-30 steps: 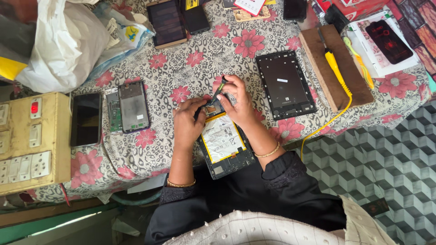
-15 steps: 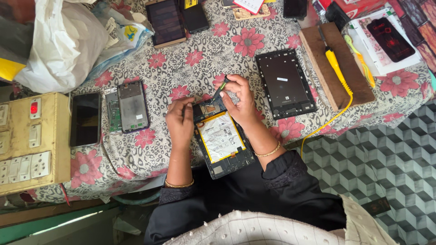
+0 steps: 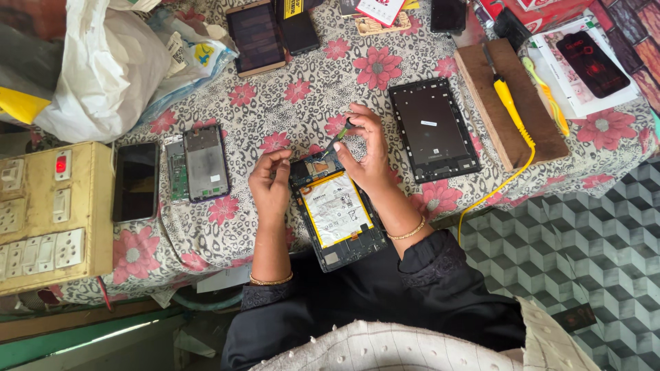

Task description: The person uses a screwdriver to remove screws from a disassembled smartphone, then uses a prying tool to lift and separate internal components near the battery. The device remains open on the table throughout the clip.

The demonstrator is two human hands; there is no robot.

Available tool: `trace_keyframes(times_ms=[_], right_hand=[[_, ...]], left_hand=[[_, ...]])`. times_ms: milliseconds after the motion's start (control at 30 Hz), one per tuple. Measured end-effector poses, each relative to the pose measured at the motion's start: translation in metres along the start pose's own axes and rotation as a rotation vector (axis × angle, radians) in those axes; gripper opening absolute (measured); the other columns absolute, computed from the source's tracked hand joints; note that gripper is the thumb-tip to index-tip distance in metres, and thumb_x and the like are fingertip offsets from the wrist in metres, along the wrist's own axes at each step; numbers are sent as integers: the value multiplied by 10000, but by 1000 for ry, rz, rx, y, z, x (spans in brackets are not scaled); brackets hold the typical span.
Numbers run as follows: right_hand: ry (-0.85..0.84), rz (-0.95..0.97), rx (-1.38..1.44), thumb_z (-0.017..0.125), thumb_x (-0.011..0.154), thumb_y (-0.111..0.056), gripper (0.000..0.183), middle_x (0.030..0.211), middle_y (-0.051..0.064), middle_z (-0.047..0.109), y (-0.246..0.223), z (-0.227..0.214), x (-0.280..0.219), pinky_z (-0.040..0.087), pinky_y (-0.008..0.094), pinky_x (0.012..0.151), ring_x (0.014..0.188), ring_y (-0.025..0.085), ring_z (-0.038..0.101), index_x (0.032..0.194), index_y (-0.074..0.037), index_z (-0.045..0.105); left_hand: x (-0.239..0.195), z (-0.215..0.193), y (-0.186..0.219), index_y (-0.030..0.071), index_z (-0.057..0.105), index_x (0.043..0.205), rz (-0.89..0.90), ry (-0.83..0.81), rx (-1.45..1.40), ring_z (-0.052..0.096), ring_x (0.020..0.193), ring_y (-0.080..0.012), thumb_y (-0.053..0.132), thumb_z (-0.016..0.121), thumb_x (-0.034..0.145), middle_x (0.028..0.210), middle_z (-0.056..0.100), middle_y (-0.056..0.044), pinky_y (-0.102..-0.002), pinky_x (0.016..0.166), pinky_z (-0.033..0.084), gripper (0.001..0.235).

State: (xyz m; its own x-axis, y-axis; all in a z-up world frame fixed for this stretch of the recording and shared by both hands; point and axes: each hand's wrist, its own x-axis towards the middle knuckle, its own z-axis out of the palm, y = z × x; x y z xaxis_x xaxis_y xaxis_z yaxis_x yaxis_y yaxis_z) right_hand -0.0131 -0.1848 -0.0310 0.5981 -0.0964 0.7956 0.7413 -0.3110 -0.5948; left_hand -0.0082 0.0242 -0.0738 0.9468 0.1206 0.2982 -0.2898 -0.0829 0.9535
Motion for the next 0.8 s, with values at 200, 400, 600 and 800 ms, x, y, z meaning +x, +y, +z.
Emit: trace_keyframes(times_ms=[200, 400, 600, 800], right_hand=[[-22, 188, 104, 707, 962, 73, 542, 1162, 146, 719, 12, 2, -13, 581, 281, 894, 1017, 177, 725, 1391, -26, 393], [10, 160, 53, 788, 928, 50, 582, 960, 89, 698, 25, 6, -18, 572, 259, 779, 866, 143, 696, 1365, -35, 414], [-67, 56, 80, 679, 920, 90, 535, 1209, 237, 638, 7, 4, -13, 578, 325, 859, 1038, 262, 677, 1356, -14, 386], [-114, 95, 106, 718, 973, 65, 517, 1121, 140, 708, 16, 7, -17, 601, 325, 911, 1019, 220, 731, 1387, -28, 422]], left_hand=[[-1, 4, 11, -12, 733, 1077, 23, -13, 75, 626, 830, -80, -39, 609, 936, 977, 698, -39, -230, 784, 504, 190], [-3, 7, 24, -21, 724, 1072, 81, -15, 143, 661, 838, -124, -47, 624, 923, 979, 702, -75, -262, 804, 533, 182], [-4, 8, 30, -24, 722, 1060, 91, -19, 180, 686, 837, -145, -43, 630, 914, 987, 714, -97, -272, 799, 543, 173], [-3, 9, 34, -27, 722, 1055, 89, -26, 197, 711, 860, -157, -37, 632, 916, 995, 718, -103, -281, 814, 554, 165]])
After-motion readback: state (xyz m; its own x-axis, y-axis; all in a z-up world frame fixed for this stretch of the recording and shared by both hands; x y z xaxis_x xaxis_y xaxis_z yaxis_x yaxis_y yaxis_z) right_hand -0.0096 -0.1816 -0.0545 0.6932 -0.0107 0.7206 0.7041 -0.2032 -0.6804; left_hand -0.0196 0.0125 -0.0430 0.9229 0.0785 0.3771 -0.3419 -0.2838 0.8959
